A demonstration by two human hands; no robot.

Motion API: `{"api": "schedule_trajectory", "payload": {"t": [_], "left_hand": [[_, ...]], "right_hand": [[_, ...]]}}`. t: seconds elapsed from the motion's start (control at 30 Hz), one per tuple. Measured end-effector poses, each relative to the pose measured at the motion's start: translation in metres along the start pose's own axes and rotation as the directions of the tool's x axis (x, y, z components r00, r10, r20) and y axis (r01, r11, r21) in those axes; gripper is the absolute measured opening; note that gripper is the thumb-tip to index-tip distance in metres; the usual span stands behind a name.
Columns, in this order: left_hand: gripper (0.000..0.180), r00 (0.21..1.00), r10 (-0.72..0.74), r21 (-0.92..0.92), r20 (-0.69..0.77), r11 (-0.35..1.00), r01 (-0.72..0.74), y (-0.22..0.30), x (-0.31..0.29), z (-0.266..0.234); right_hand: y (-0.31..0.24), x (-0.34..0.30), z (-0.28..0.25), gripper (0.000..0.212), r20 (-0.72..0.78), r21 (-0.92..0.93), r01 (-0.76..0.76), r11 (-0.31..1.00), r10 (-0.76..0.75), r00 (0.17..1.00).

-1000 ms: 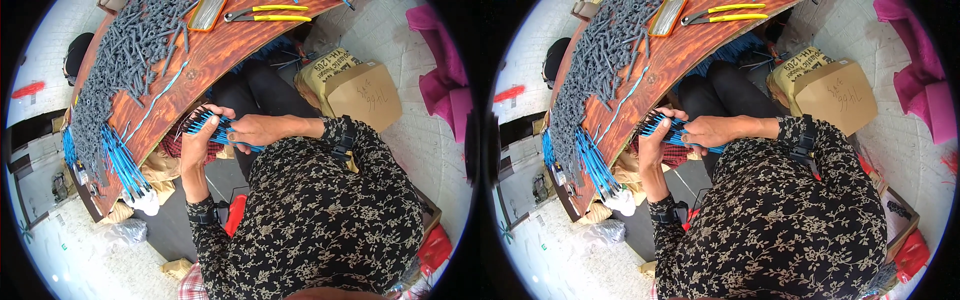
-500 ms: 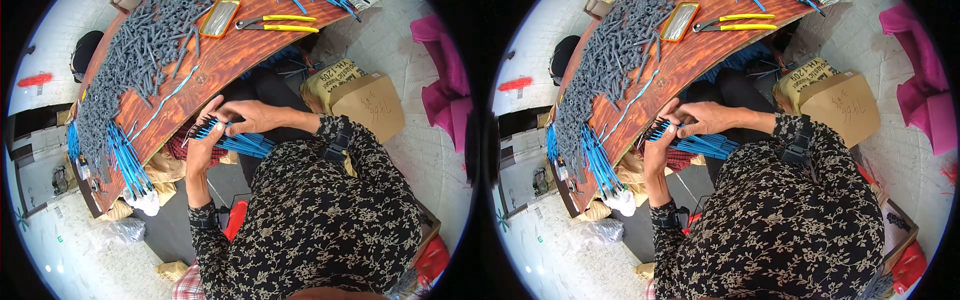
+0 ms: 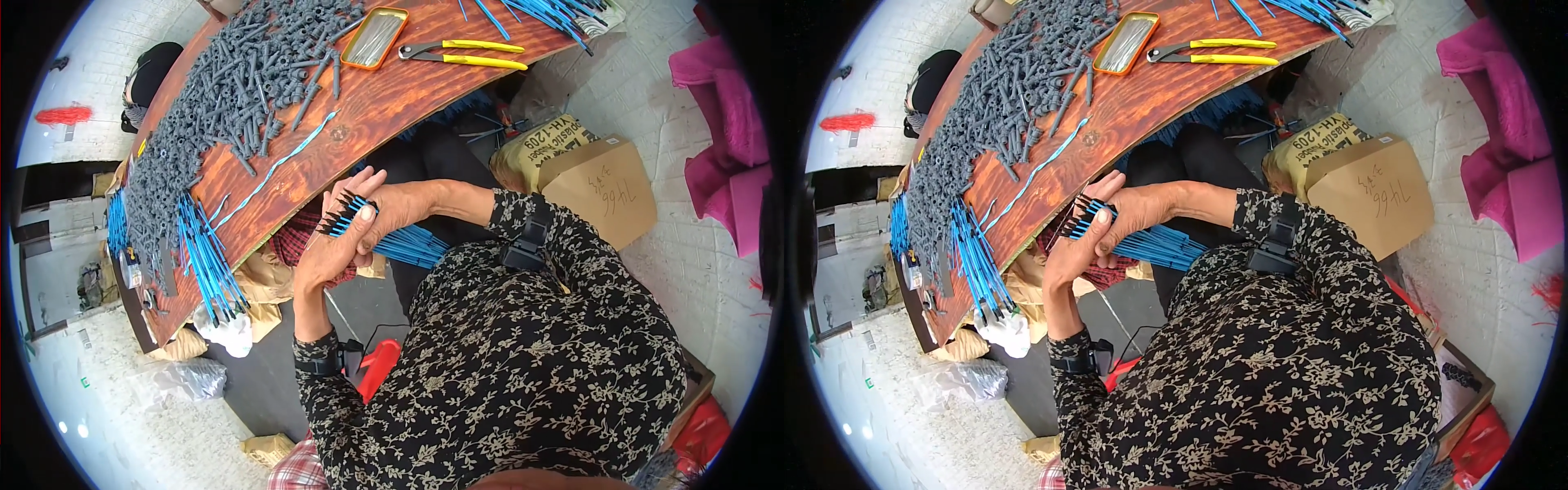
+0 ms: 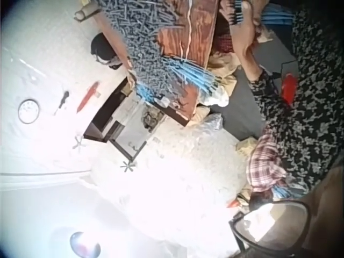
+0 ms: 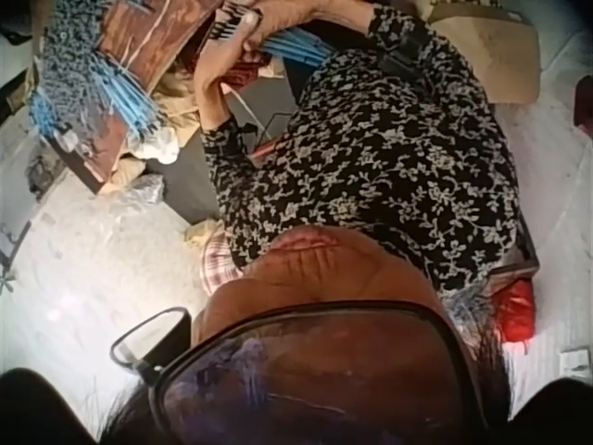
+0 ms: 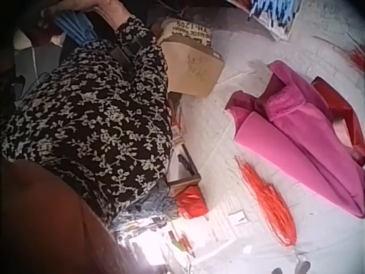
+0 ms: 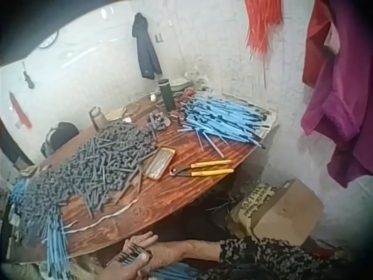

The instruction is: Assembling and organizing groups of blue wires into black connectors and securing them.

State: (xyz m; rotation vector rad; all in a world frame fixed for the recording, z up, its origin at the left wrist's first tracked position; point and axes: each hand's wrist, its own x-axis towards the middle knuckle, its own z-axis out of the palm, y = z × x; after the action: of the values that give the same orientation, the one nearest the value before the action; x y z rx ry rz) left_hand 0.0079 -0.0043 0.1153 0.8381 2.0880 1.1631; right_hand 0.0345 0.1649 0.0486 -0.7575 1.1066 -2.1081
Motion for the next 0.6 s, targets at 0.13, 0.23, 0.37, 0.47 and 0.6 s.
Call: {"api": "schedule_trajectory", "payload": {"t": [0.13, 0.23, 0.37, 0.47, 0.6], "left_hand": [[0.066, 0.999, 0.021, -0.155, 0.04, 0.988, -0.014, 0.001, -0.002, 0.002], [0.063, 0.999, 0.041, -0.331, 0.007, 0.943, -0.036, 0.0, -0.008, 0.008], [0.056, 0.998, -0.016, -0.495, -0.059, 0.869, -0.016, -0.001, -0.01, 0.011], [0.053, 0.995, -0.089, -0.461, -0.048, 0.886, 0.057, 0.003, -0.004, 0.006], [0.053, 0.985, -0.159, -0.504, -0.064, 0.857, 0.106, 0.003, -0.004, 0.004]], "right_hand": [[0.004, 0.002, -0.002, 0.02, 0.007, 0.07, -0.035, 0.997, 0.035, 0.999], [-0.007, 0.002, 0.006, 0.019, -0.019, 0.017, -0.016, 1.0, 0.017, 1.0], [-0.001, 0.009, 0.004, 0.02, -0.017, -0.005, 0.002, 1.0, -0.002, 1.0], [0.006, 0.011, -0.001, 0.021, -0.017, -0.049, 0.021, 0.999, -0.022, 1.0], [0.011, 0.013, 0.0, 0.026, -0.09, -0.109, 0.056, 0.992, -0.066, 0.994]]}}
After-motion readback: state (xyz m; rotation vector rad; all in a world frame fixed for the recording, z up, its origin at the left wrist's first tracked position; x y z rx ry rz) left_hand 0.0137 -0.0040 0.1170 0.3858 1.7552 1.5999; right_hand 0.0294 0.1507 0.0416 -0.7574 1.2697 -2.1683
